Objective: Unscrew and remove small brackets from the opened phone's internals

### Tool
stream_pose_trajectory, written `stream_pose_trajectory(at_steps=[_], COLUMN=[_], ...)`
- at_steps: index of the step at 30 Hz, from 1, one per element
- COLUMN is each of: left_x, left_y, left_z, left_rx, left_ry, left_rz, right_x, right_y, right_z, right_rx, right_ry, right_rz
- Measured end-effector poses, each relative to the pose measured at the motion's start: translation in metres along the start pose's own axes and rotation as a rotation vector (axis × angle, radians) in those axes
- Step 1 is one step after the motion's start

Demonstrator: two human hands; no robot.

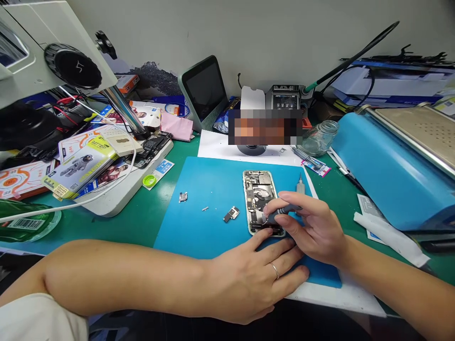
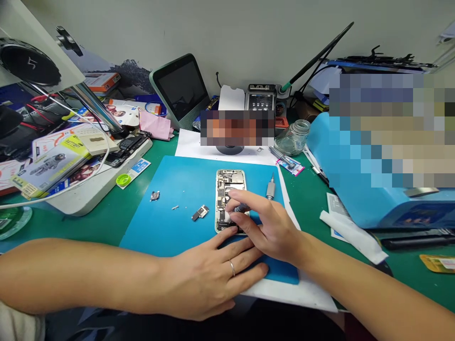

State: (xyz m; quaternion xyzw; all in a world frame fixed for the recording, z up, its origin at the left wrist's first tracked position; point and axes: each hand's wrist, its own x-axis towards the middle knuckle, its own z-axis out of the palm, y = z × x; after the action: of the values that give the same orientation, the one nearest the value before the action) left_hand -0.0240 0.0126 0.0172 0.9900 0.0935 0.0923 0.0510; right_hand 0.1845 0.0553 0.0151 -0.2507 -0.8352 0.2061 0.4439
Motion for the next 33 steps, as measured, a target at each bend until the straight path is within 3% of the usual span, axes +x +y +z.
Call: stream_pose_trajectory(at_steps=[18,27,33], left_x=[0.001,0.001,0.0], left_y=[-0.001,0.0,0.001], left_z=[-0.002,0.001,0.0], left_rx=[-0.001,-0.041,-0.036], left_ry=[-0.022,-0.028,-0.031], left_rz=[0.01,0.004,-0.002], right_x=[-0.002,0.006,0.006], right_y=[0.0,-0.007,-0.011], right_z=[0.002,-0.001,-0.001], right_rx=[-0.123,-0.174,-0.157], right_ry=[0.018,-0.046,-0.062], right_rz=[0.032,-0.178,-0.167])
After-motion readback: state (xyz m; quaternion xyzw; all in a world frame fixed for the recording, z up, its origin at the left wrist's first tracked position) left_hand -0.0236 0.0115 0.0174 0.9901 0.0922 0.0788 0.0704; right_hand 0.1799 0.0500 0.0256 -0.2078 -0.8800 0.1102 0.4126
